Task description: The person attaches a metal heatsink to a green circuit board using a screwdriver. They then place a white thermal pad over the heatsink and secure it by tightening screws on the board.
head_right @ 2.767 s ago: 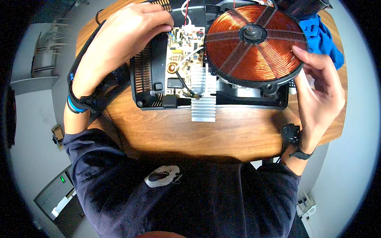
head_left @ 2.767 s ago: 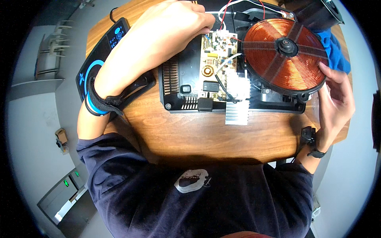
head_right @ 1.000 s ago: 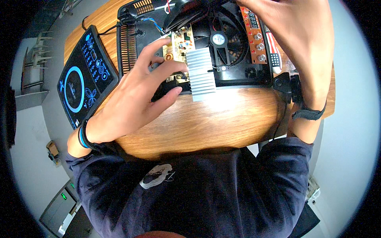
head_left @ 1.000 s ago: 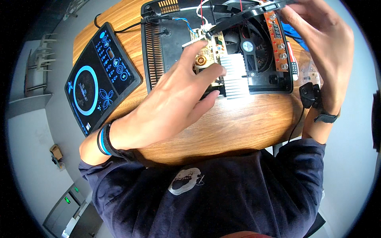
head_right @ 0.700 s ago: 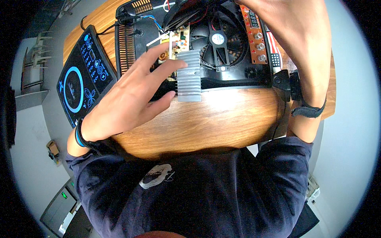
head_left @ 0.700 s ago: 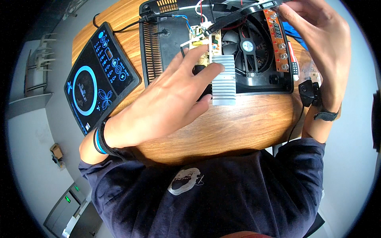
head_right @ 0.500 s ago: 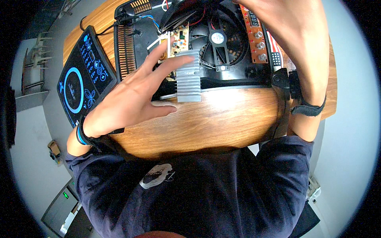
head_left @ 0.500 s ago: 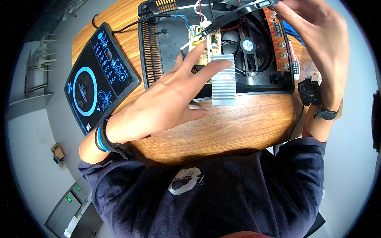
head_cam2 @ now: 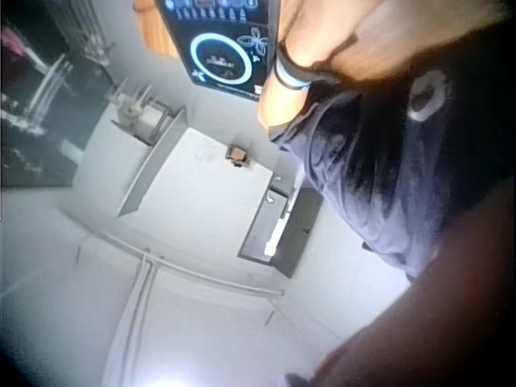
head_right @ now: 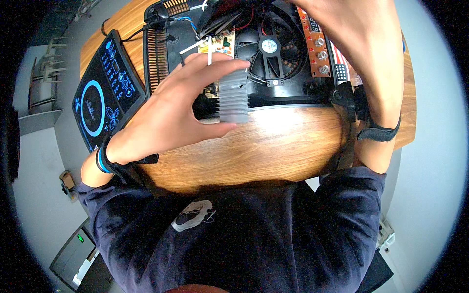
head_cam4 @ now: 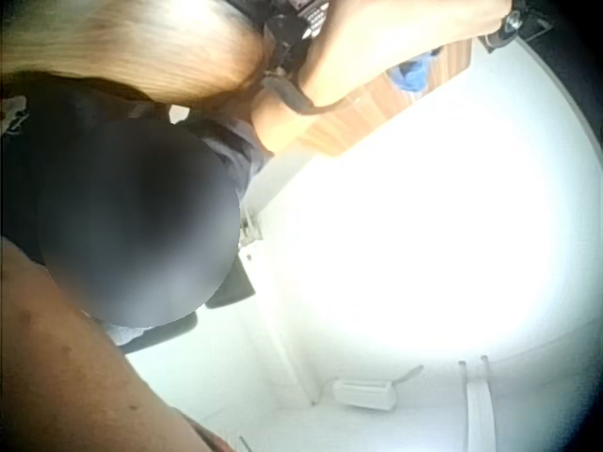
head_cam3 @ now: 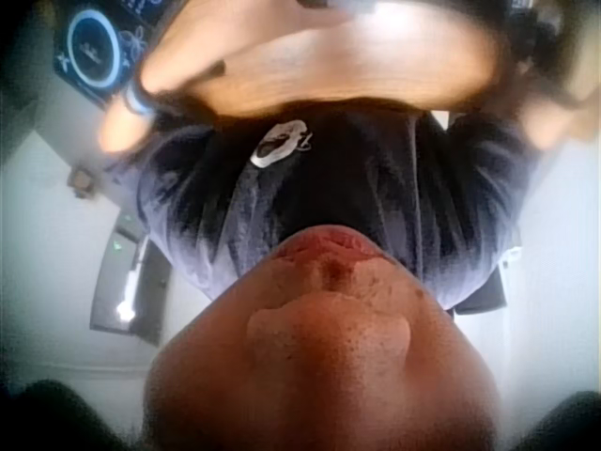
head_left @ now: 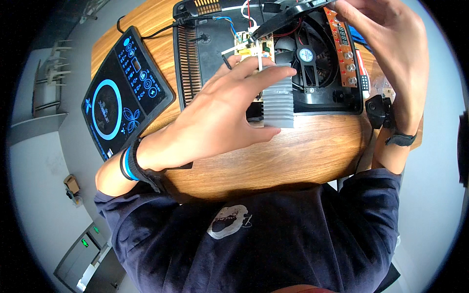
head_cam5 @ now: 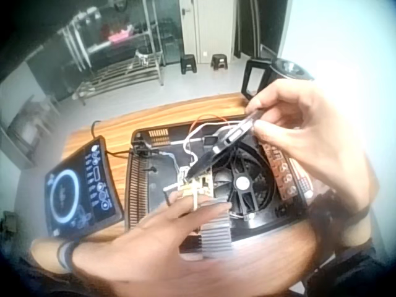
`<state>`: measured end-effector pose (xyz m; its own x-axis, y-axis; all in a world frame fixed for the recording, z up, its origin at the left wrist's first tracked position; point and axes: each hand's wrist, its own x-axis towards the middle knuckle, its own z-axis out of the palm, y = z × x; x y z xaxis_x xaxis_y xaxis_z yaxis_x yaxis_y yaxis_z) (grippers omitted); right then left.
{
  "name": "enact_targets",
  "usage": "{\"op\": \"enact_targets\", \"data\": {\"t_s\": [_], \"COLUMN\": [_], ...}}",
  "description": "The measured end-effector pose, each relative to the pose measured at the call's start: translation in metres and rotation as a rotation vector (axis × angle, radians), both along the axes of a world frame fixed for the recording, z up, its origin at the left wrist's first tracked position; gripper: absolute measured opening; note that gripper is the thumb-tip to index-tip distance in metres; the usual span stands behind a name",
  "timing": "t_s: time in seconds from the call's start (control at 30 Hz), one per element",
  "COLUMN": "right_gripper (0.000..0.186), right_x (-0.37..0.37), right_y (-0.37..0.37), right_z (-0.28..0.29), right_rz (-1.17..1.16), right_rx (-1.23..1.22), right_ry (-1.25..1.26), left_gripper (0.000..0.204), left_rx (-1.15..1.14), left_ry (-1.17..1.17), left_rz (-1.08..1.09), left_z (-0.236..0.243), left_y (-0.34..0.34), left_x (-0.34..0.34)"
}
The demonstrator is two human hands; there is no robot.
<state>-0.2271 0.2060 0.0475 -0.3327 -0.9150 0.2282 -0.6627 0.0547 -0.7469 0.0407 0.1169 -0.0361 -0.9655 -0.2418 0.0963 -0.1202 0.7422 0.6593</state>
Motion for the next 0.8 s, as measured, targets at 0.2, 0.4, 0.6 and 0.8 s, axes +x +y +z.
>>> {"op": "enact_targets", "data": {"t_s": [0.2, 0.4, 0.6, 0.8], "right_gripper": [0.019, 0.02, 0.019, 0.022], "right_x": [0.027, 0.055, 0.071, 0.067], "right_y": [0.0, -0.005, -0.009, -0.025], "right_z": [-0.01, -0.009, 0.017, 0.012], "right_rz": [-0.026, -0.111, -0.16, -0.102], "right_rx": [-0.225, -0.229, -0.055, -0.089], "right_ry": [0.139, 0.266, 0.292, 0.334], "left_gripper": [0.085, 0.095, 0.055, 0.046], "left_rx": [0.188, 0.721, 0.87, 0.73], "left_ry": [-0.015, -0.119, 0.026, 0.037], "left_rz": [-0.056, -0.004, 0.138, 0.227], "left_z": [0.026, 0.059, 0.051, 0.053], "left_y": [-0.019, -0.05, -0.078, -0.084], "left_x": [0.006, 0.018, 0.034, 0.026]}}
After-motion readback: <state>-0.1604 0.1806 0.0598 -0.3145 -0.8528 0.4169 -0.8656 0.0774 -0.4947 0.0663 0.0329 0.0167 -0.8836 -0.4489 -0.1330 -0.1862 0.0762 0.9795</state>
